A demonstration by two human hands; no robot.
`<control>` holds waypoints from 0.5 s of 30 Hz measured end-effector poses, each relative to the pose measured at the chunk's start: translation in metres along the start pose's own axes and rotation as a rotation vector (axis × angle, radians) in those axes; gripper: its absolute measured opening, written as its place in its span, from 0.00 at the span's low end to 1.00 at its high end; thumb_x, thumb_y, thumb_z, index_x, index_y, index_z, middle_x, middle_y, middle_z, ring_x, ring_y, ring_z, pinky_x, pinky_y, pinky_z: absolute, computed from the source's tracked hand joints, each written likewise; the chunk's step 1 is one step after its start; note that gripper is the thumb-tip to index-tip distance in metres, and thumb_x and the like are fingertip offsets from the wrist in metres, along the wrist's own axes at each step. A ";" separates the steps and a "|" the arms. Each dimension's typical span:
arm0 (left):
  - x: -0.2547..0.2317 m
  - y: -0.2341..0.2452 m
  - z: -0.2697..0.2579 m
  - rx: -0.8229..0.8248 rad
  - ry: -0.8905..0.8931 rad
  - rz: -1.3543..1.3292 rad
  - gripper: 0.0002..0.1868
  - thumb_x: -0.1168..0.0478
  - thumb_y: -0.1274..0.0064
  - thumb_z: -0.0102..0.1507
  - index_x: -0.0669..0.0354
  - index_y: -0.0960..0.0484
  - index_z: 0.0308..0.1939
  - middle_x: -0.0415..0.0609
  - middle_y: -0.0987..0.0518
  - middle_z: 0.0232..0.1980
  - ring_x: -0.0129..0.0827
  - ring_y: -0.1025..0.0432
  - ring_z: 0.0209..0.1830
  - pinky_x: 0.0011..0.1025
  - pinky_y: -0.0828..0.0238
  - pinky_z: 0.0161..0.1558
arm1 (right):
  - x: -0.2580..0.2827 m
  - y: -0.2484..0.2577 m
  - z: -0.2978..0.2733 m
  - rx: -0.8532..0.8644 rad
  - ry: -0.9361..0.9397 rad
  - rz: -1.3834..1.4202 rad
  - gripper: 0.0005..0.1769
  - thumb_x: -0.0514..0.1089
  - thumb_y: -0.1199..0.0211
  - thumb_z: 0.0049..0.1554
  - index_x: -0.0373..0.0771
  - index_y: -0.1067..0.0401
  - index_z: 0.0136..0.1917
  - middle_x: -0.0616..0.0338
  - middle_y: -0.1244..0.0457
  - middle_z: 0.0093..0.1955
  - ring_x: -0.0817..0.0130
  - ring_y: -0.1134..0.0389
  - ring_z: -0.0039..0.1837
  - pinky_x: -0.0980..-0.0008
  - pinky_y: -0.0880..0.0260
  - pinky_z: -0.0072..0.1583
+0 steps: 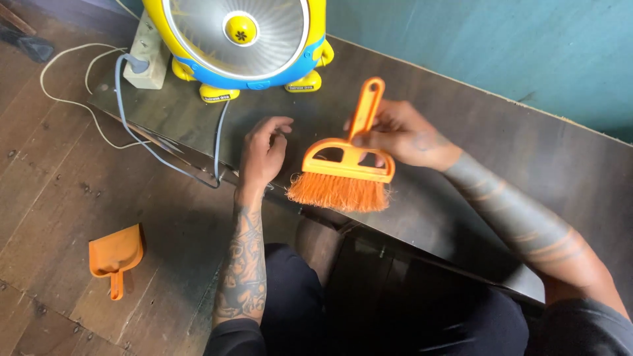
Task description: The person uses a small orange brush to sweep dust from a light blue wall and a pink trim, then sweeps a dark wooden table surface. The person holds the brush in the right hand and uses the left hand to stabilize the surfaces while sweeping.
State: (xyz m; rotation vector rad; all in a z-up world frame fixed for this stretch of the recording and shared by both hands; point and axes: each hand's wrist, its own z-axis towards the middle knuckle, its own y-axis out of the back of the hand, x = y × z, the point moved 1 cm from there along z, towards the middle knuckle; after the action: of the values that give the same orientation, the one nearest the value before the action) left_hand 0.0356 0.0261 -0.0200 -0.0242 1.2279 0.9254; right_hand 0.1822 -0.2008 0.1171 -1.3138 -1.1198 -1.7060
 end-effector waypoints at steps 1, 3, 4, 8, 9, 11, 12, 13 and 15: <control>-0.002 0.000 -0.001 0.003 0.000 0.019 0.20 0.73 0.56 0.60 0.55 0.15 0.51 0.53 0.16 0.43 0.49 0.22 0.44 0.42 0.25 0.50 | -0.008 -0.001 0.003 0.013 -0.029 0.008 0.04 0.31 0.36 0.55 0.29 0.28 0.45 0.40 0.30 0.33 0.64 0.30 0.27 0.72 0.29 0.29; -0.003 -0.001 0.002 0.002 -0.008 0.039 0.20 0.72 0.56 0.61 0.55 0.15 0.51 0.52 0.16 0.43 0.49 0.22 0.44 0.42 0.26 0.50 | -0.027 0.015 0.018 0.024 -0.050 0.011 0.05 0.33 0.35 0.56 0.29 0.28 0.46 0.40 0.30 0.33 0.64 0.29 0.28 0.72 0.28 0.30; -0.001 -0.002 0.002 -0.006 -0.015 0.038 0.19 0.71 0.55 0.61 0.55 0.15 0.51 0.53 0.16 0.42 0.50 0.21 0.44 0.42 0.24 0.49 | -0.039 0.030 0.028 -0.054 0.020 -0.134 0.04 0.31 0.42 0.57 0.26 0.29 0.43 0.38 0.33 0.32 0.61 0.30 0.28 0.69 0.29 0.30; 0.002 -0.003 0.000 -0.022 -0.038 0.036 0.18 0.70 0.54 0.61 0.54 0.14 0.50 0.53 0.16 0.42 0.50 0.21 0.44 0.41 0.23 0.48 | -0.058 0.083 0.037 -0.346 0.217 -0.369 0.10 0.26 0.46 0.64 0.18 0.31 0.57 0.31 0.35 0.40 0.53 0.30 0.31 0.65 0.31 0.28; 0.003 -0.003 0.000 -0.023 -0.038 0.034 0.18 0.70 0.54 0.61 0.54 0.14 0.50 0.53 0.16 0.42 0.50 0.21 0.44 0.41 0.23 0.48 | -0.058 0.083 0.035 -0.346 0.217 -0.371 0.10 0.26 0.46 0.64 0.18 0.31 0.57 0.31 0.35 0.40 0.53 0.30 0.31 0.65 0.31 0.28; 0.006 -0.003 0.002 -0.024 -0.027 0.027 0.17 0.69 0.54 0.62 0.54 0.14 0.50 0.53 0.16 0.42 0.50 0.21 0.43 0.41 0.22 0.47 | -0.060 0.085 0.032 -0.368 0.222 -0.338 0.11 0.31 0.43 0.66 0.20 0.33 0.60 0.35 0.35 0.38 0.55 0.31 0.31 0.64 0.33 0.29; 0.003 -0.002 0.003 -0.025 -0.025 0.024 0.17 0.69 0.54 0.62 0.54 0.14 0.50 0.53 0.16 0.42 0.50 0.21 0.43 0.41 0.22 0.47 | -0.061 0.070 0.027 -0.366 0.221 -0.341 0.11 0.31 0.43 0.66 0.20 0.33 0.60 0.35 0.35 0.38 0.55 0.31 0.31 0.64 0.33 0.29; 0.000 -0.002 0.004 -0.032 -0.034 0.034 0.17 0.69 0.54 0.62 0.54 0.14 0.50 0.52 0.16 0.42 0.50 0.21 0.44 0.42 0.22 0.47 | -0.062 0.055 0.021 -0.283 0.283 -0.336 0.11 0.35 0.43 0.59 0.26 0.30 0.53 0.43 0.37 0.35 0.58 0.32 0.31 0.65 0.35 0.29; -0.001 -0.003 0.004 -0.030 -0.037 0.040 0.17 0.69 0.54 0.62 0.54 0.14 0.50 0.52 0.16 0.41 0.50 0.21 0.44 0.42 0.22 0.47 | -0.054 0.015 0.006 -0.202 0.334 -0.329 0.12 0.40 0.44 0.51 0.32 0.27 0.46 0.50 0.39 0.33 0.62 0.33 0.32 0.66 0.38 0.30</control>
State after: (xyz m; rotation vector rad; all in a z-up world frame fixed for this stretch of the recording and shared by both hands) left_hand 0.0404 0.0254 -0.0187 -0.0058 1.1841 0.9751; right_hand 0.2106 -0.1999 0.0689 -0.9426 -1.0262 -2.2329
